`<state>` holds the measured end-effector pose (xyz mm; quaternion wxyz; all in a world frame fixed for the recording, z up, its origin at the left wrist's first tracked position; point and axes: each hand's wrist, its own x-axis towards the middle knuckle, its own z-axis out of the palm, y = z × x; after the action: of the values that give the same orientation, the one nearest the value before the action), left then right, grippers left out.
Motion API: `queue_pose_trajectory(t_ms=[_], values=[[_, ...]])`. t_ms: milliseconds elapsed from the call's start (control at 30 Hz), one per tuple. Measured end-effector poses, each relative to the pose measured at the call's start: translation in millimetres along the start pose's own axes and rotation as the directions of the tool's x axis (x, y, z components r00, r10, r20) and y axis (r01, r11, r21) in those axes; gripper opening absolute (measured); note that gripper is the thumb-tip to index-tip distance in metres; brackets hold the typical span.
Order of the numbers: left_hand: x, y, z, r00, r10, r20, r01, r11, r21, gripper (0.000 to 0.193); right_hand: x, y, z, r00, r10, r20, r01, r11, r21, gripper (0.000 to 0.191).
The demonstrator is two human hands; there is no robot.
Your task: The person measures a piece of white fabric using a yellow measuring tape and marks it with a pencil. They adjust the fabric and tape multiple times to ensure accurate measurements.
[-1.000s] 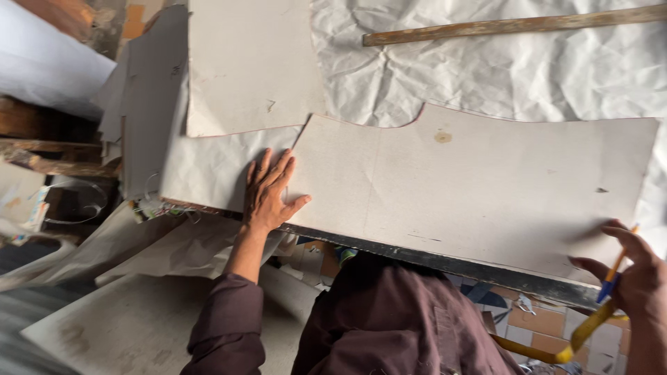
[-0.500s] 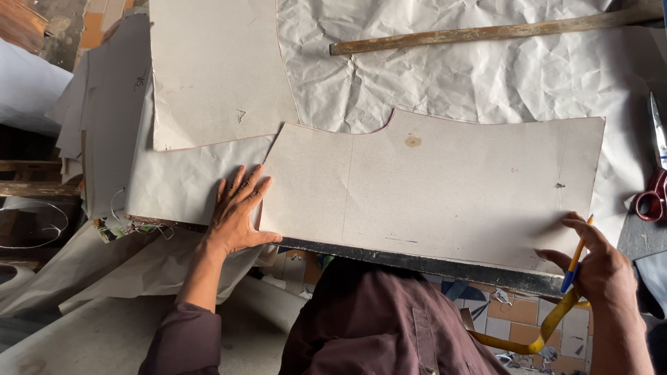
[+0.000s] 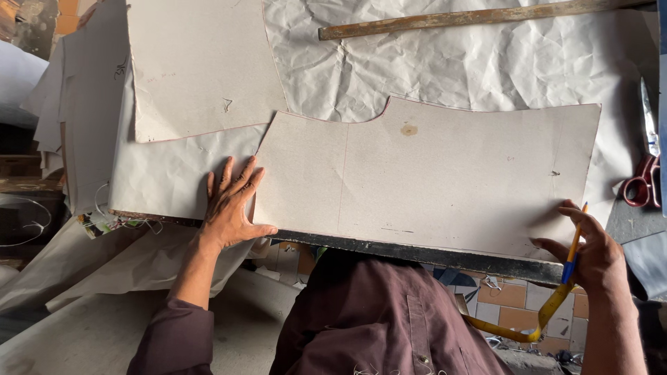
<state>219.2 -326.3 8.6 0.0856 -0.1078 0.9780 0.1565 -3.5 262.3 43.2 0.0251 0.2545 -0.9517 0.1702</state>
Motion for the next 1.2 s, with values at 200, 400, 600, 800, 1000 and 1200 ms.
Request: queue_pose_trajectory(t_ms=[200,400,600,800,1000,1200], values=[[1,1,4,0.999,0.019,-0.026,-0.020,0.999,-0.037,0.135,-2,0,-2,0.999,0.033,-0.007,-0.032,0.994,0.102,0.066],[2,2,7,1.000,0.006,-0.014,-0.006,1.000,-0.015,0.135,-6,9,0,0.999,0.047,0.000,-0.046,0.988,0.150,0.065],[0,1,11,0.999,0.019,-0.046,-0.021,0.999,-0.046,0.133,-5,11,1,1.000,0.014,-0.021,-0.010,0.979,0.204,0.063],[-6,-10,9,0.986,0.081,-0.149,-0.098,0.989,-0.111,0.112,-1,13,0,1.000,-0.017,-0.019,0.020,0.981,0.192,0.062],[-10,-18,7,0.974,0.125,-0.191,-0.151,0.980,-0.131,0.101,0,8,1,1.000,0.012,-0.013,-0.009,0.973,0.230,0.066],[-11,-25,3,0.967,0.144,-0.211,-0.178,0.972,-0.152,0.100,-2,4,2,0.999,0.034,0.028,-0.037,0.992,0.119,0.069]])
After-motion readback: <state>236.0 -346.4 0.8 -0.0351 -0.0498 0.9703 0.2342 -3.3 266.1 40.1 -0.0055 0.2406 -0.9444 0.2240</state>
